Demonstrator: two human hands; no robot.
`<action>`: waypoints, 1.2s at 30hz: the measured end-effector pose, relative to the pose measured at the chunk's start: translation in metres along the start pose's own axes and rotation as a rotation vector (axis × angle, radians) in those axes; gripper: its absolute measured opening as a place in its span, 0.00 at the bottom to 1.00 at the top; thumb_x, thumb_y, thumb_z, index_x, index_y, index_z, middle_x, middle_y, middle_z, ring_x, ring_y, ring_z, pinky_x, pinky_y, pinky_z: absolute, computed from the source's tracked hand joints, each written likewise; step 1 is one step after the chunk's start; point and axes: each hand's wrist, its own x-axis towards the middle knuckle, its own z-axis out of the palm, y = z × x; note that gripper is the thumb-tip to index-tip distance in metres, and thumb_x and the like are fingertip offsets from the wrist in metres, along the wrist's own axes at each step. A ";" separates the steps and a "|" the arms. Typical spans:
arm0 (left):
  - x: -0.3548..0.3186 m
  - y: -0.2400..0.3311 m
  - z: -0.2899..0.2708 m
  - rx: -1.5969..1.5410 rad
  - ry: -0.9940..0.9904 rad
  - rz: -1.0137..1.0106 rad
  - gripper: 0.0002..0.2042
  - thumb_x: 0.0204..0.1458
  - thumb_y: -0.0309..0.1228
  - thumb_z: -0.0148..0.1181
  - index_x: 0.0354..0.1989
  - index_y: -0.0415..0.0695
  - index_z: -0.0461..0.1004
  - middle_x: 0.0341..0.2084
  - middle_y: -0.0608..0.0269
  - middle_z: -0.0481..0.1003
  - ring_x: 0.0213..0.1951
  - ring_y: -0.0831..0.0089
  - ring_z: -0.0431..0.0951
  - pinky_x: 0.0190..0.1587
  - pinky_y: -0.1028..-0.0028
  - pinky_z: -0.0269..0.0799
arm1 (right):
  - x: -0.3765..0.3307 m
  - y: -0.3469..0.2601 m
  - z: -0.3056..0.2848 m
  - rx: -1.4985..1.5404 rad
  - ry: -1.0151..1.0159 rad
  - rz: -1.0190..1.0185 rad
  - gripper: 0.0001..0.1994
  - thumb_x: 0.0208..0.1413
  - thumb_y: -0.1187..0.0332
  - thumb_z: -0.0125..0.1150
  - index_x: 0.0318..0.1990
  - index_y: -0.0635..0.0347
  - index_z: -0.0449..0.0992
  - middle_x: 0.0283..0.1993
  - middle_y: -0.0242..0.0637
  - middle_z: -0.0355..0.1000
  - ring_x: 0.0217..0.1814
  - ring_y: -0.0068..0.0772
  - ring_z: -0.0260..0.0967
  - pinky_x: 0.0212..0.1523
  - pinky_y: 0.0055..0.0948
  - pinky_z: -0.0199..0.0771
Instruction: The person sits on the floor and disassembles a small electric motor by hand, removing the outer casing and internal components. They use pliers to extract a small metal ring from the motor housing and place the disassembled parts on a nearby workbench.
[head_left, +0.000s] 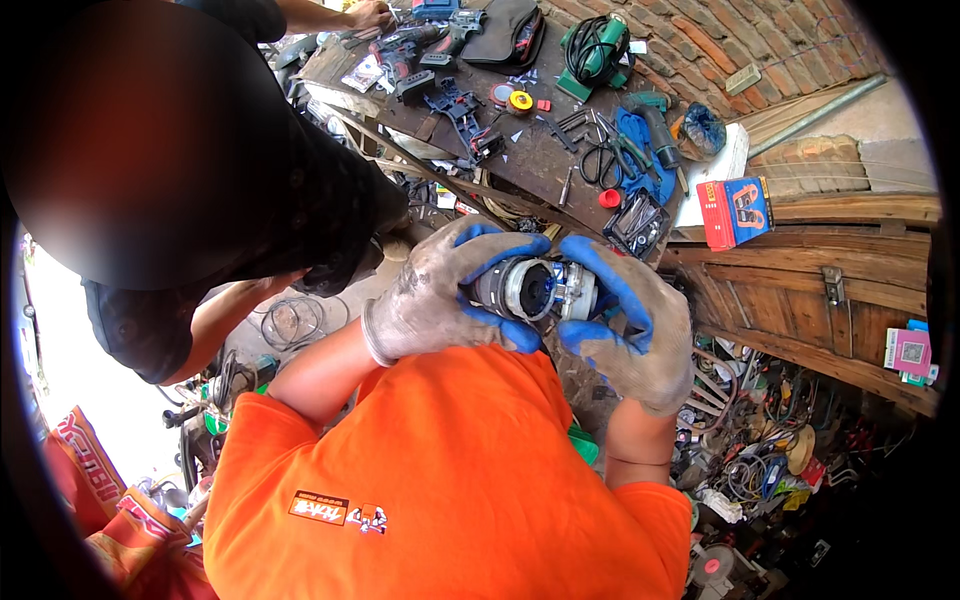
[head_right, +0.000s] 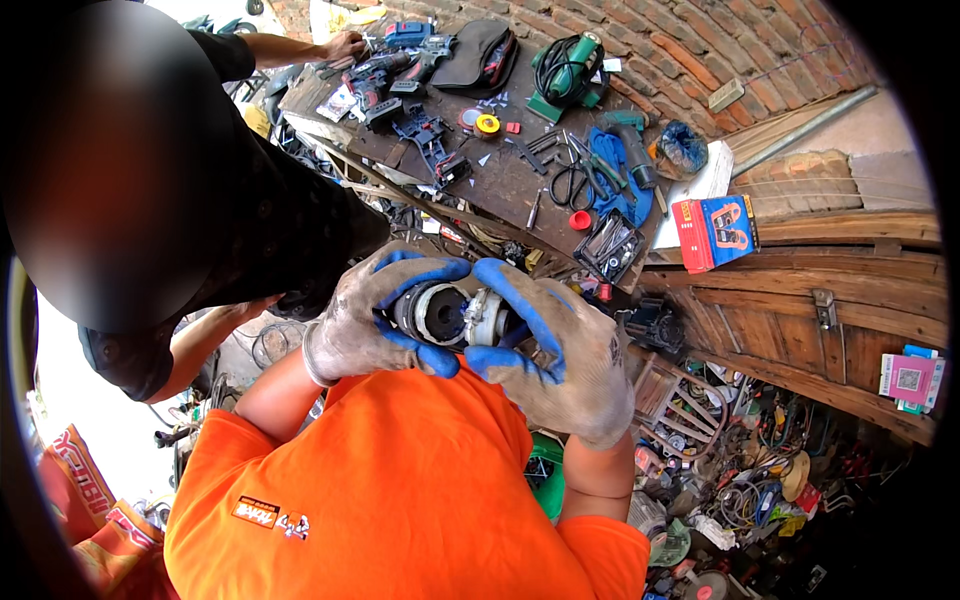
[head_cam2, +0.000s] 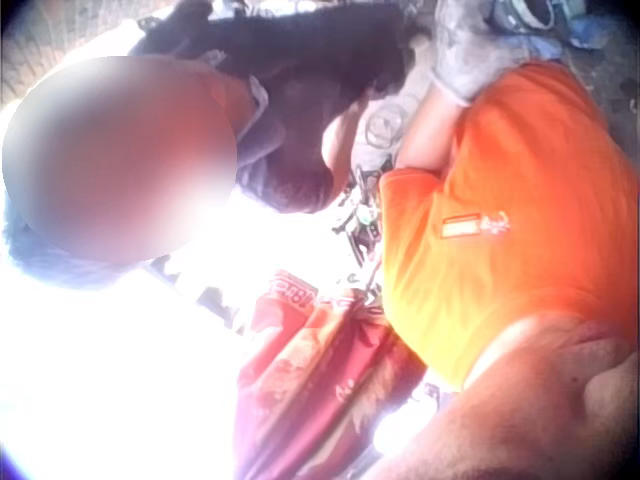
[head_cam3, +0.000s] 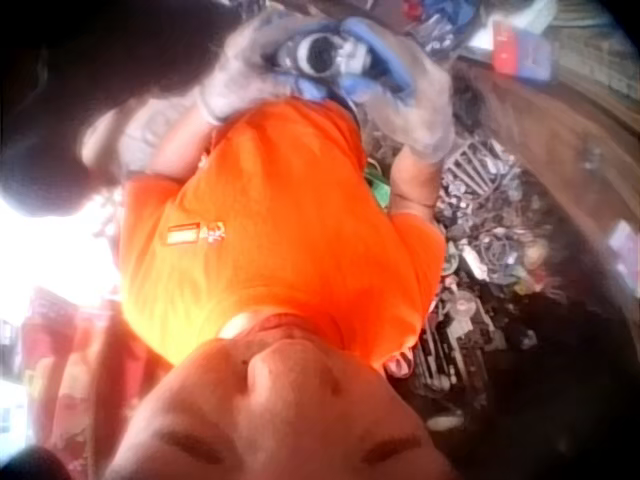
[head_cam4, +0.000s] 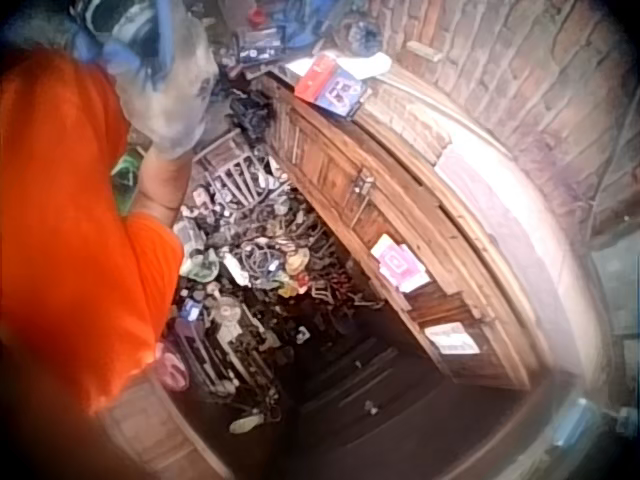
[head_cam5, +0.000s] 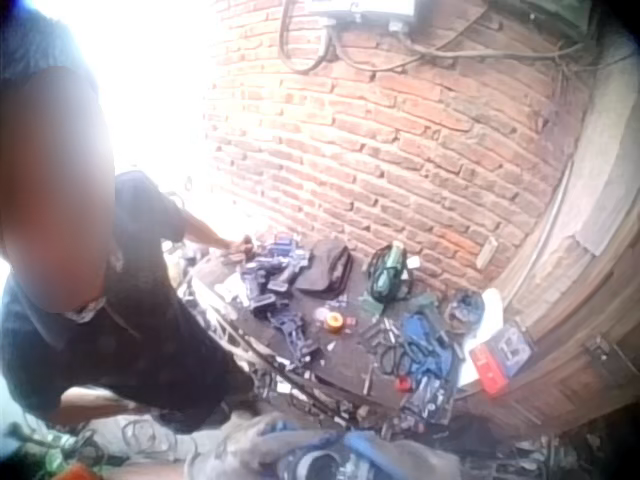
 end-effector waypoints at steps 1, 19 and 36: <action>0.000 -0.002 0.001 -0.019 0.005 0.001 0.43 0.30 0.50 0.84 0.60 0.48 0.76 0.43 0.57 0.77 0.45 0.59 0.78 0.50 0.63 0.74 | 0.000 -0.001 -0.002 -0.007 -0.003 0.003 0.36 0.50 0.54 0.75 0.60 0.74 0.74 0.45 0.45 0.78 0.41 0.25 0.74 0.41 0.23 0.74; -0.006 -0.016 0.002 -0.455 -0.093 -0.068 0.47 0.33 0.57 0.81 0.59 0.39 0.74 0.52 0.55 0.77 0.55 0.63 0.76 0.59 0.63 0.71 | 0.000 -0.004 0.002 0.019 0.048 0.039 0.39 0.49 0.48 0.76 0.58 0.75 0.75 0.48 0.44 0.78 0.44 0.26 0.75 0.47 0.25 0.74; -0.007 -0.026 0.011 -0.422 -0.024 -0.303 0.45 0.34 0.53 0.83 0.60 0.40 0.73 0.52 0.57 0.78 0.56 0.64 0.77 0.58 0.65 0.72 | 0.031 0.211 0.028 0.796 0.344 0.380 0.24 0.58 0.75 0.66 0.61 0.70 0.68 0.45 0.36 0.74 0.45 0.27 0.74 0.51 0.28 0.78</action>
